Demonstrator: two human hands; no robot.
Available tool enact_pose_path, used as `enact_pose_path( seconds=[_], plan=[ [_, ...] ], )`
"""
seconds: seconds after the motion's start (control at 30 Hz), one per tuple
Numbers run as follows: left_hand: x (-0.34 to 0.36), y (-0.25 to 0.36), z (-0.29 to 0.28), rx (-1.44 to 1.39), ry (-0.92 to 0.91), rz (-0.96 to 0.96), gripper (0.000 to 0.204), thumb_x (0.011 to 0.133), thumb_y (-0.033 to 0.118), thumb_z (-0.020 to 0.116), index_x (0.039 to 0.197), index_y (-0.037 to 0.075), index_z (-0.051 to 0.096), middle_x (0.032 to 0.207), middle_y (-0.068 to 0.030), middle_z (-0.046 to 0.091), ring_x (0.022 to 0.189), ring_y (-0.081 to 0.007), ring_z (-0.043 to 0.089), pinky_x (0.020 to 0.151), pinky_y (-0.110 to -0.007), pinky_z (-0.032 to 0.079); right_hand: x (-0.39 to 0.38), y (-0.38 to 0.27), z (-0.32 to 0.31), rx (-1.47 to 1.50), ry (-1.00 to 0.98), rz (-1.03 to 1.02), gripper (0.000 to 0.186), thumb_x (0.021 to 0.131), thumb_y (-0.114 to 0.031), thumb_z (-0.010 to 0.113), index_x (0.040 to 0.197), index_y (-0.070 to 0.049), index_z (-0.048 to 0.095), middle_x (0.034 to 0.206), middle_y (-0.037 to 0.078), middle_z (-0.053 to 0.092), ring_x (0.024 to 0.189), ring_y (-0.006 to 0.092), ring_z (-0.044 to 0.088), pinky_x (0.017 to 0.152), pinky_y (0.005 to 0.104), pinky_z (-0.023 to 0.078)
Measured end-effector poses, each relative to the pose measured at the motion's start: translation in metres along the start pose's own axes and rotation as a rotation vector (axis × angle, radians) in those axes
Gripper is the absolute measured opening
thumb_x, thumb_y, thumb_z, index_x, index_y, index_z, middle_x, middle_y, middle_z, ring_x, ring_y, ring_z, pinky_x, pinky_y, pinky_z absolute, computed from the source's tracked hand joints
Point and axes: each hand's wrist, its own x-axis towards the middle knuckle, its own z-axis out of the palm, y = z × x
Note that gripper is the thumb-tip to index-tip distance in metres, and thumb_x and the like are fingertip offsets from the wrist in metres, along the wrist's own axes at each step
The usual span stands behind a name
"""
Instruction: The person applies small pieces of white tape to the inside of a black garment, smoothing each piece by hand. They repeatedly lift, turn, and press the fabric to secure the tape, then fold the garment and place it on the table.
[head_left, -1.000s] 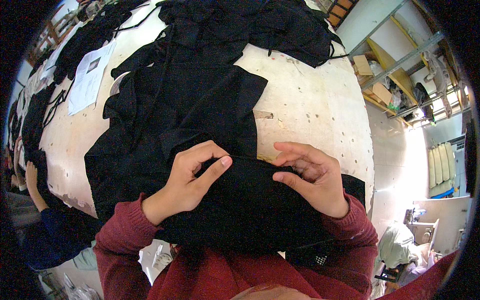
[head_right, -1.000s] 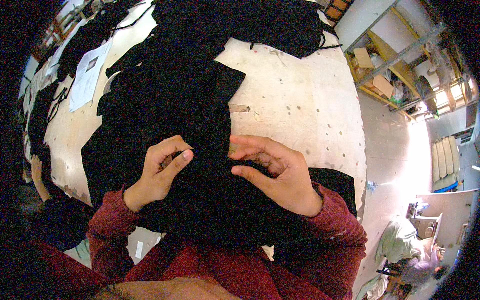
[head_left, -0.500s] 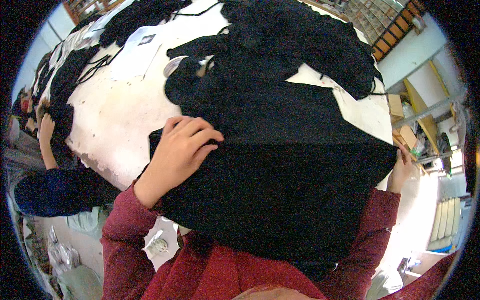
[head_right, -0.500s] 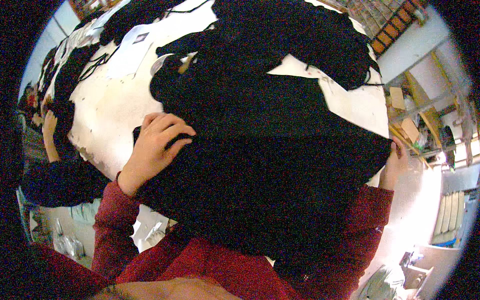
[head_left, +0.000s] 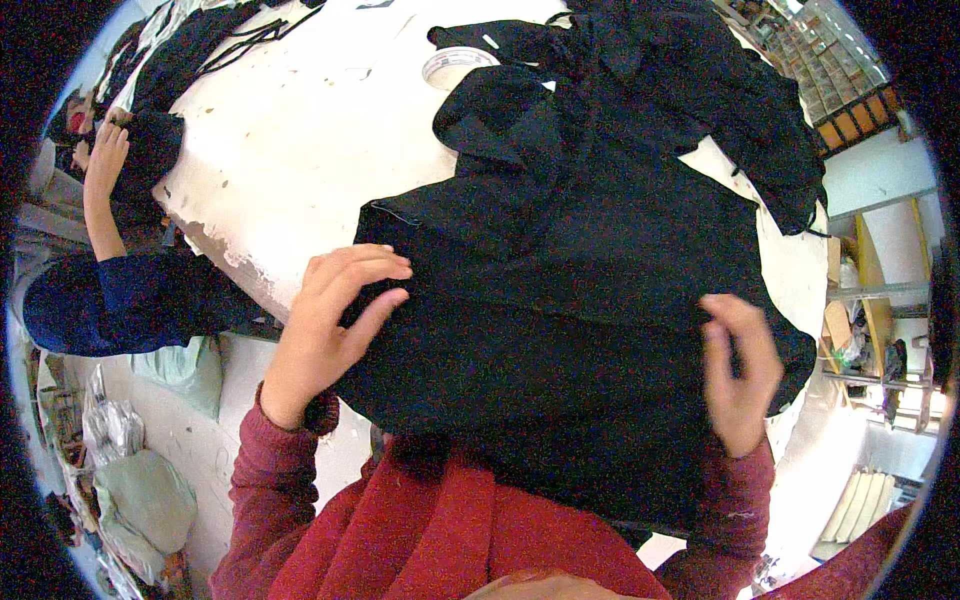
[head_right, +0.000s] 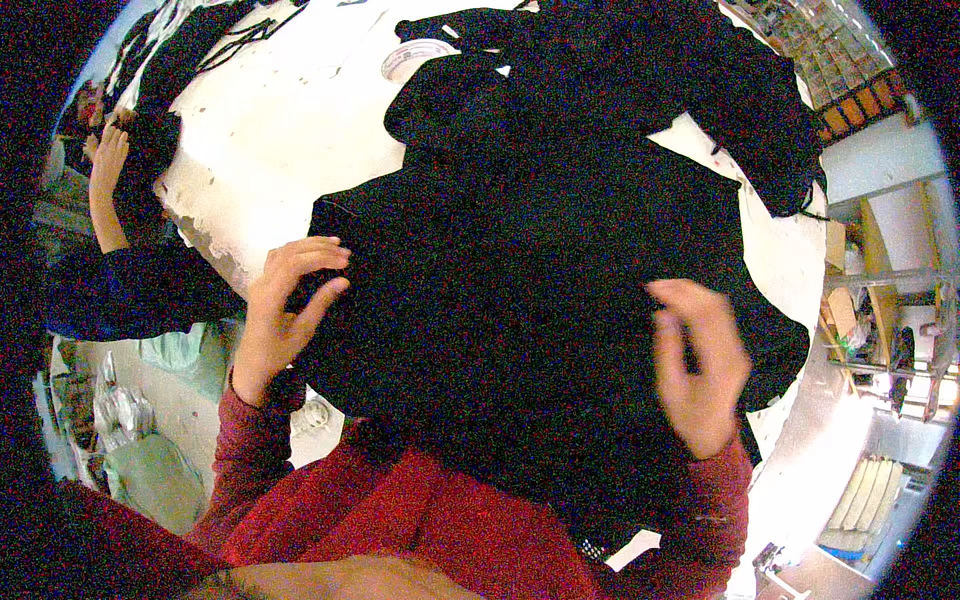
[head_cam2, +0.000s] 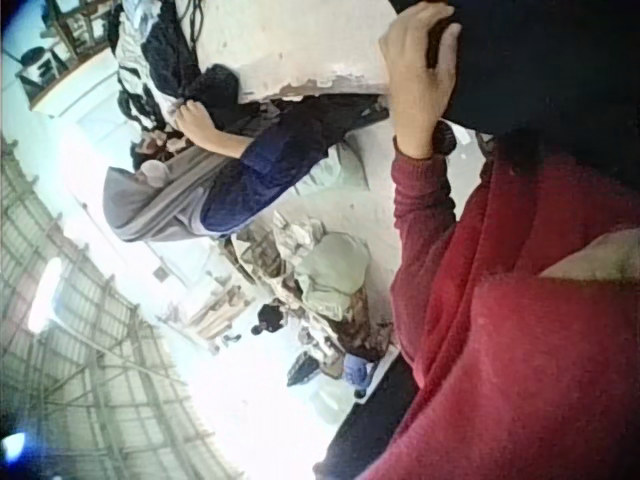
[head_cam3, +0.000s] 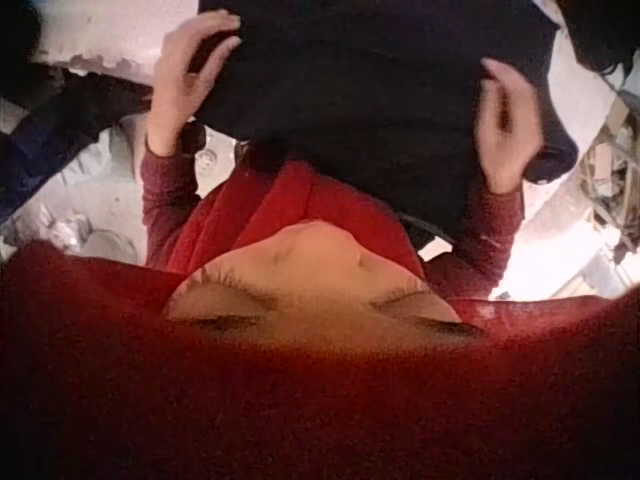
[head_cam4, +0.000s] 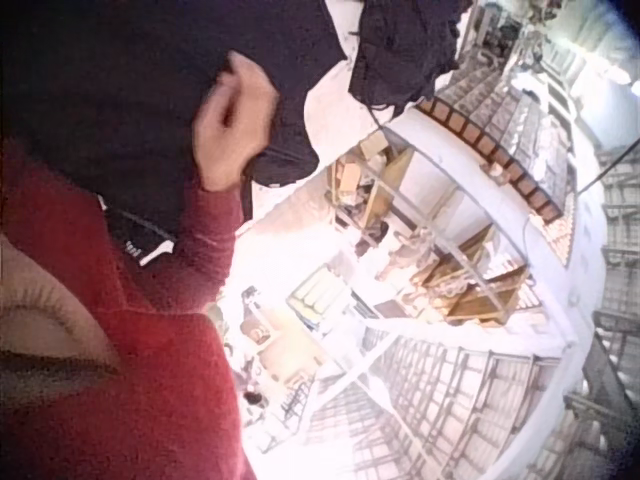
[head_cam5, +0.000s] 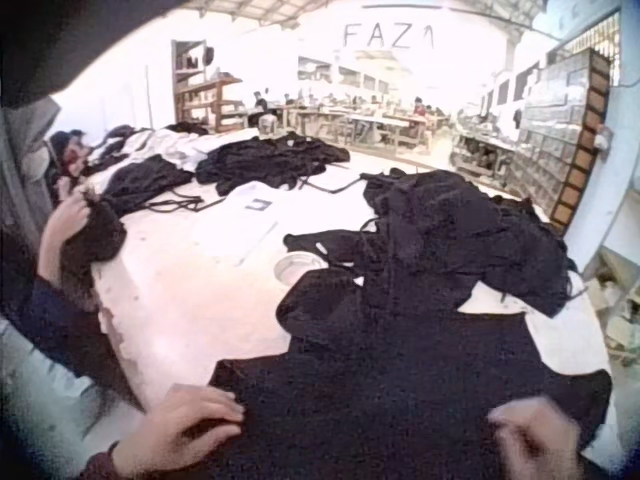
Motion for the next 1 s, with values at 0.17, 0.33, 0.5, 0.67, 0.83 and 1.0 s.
enact_pose_path(
  seconds=[0.17,0.33,0.5,0.67,0.83,1.0],
  plan=[
    [-0.006,-0.01,-0.003,0.206,-0.143,-0.062,0.066,0.081,0.032,0.076,0.137,0.015,0.046,0.137,-0.0023,0.059,0.136,-0.0232,0.045,0.112,-0.049,0.024,0.01,-0.036,0.058,-0.159,-0.474,-0.12,0.05,0.093,-0.03,0.062,0.141,-0.022,0.052,0.154,0.013,0.035,0.144,0.0391,0.027,0.115,0.0536,0.021],
    [-0.008,-0.021,-0.009,0.227,-0.219,-0.095,0.089,0.077,0.047,0.077,0.146,0.012,0.034,0.147,-0.003,0.049,0.139,-0.023,0.041,0.116,-0.054,0.016,-0.001,-0.022,0.059,-0.209,-0.458,-0.182,0.046,0.092,-0.032,0.063,0.137,-0.029,0.056,0.155,0.013,0.035,0.144,0.0388,0.027,0.115,0.058,0.018],
    [-0.011,-0.026,-0.01,0.195,-0.203,-0.1,0.095,0.074,0.05,0.079,0.147,0.008,0.034,0.148,-0.0029,0.047,0.136,-0.0237,0.044,0.117,-0.053,0.016,-0.006,-0.018,0.058,-0.206,-0.457,-0.173,0.046,0.089,-0.029,0.065,0.135,-0.026,0.059,0.154,0.013,0.036,0.144,0.0399,0.027,0.115,0.0575,0.017],
    [-0.014,-0.039,-0.006,-0.134,-0.091,-0.107,0.095,0.071,0.042,0.084,0.146,0.009,0.036,0.146,-0.0053,0.05,0.134,-0.0254,0.046,0.117,-0.052,0.019,-0.005,-0.021,0.058,-0.214,-0.438,-0.176,0.044,0.091,-0.03,0.063,0.134,-0.023,0.059,0.154,0.014,0.037,0.144,0.0395,0.027,0.116,0.0561,0.016],
    [-0.017,-0.043,-0.008,-0.169,-0.089,-0.061,0.099,0.067,0.038,0.087,0.144,0.009,0.032,0.144,-0.007,0.051,0.136,-0.0272,0.044,0.117,-0.05,0.022,-0.007,-0.022,0.057,-0.213,-0.438,-0.157,0.044,0.09,-0.027,0.064,0.133,-0.019,0.06,0.153,0.014,0.039,0.144,0.0374,0.028,0.116,0.0545,0.017],
    [-0.016,-0.041,-0.014,-0.026,-0.143,-0.041,0.103,0.066,0.038,0.088,0.143,0.007,0.027,0.145,-0.0068,0.051,0.138,-0.0289,0.041,0.118,-0.048,0.022,-0.013,-0.019,0.058,-0.047,-0.244,-0.15,0.04,0.081,-0.01,0.074,0.12,-0.012,0.066,0.135,0.012,0.056,0.131,0.0335,0.046,0.11,0.0485,0.032]
  ],
)
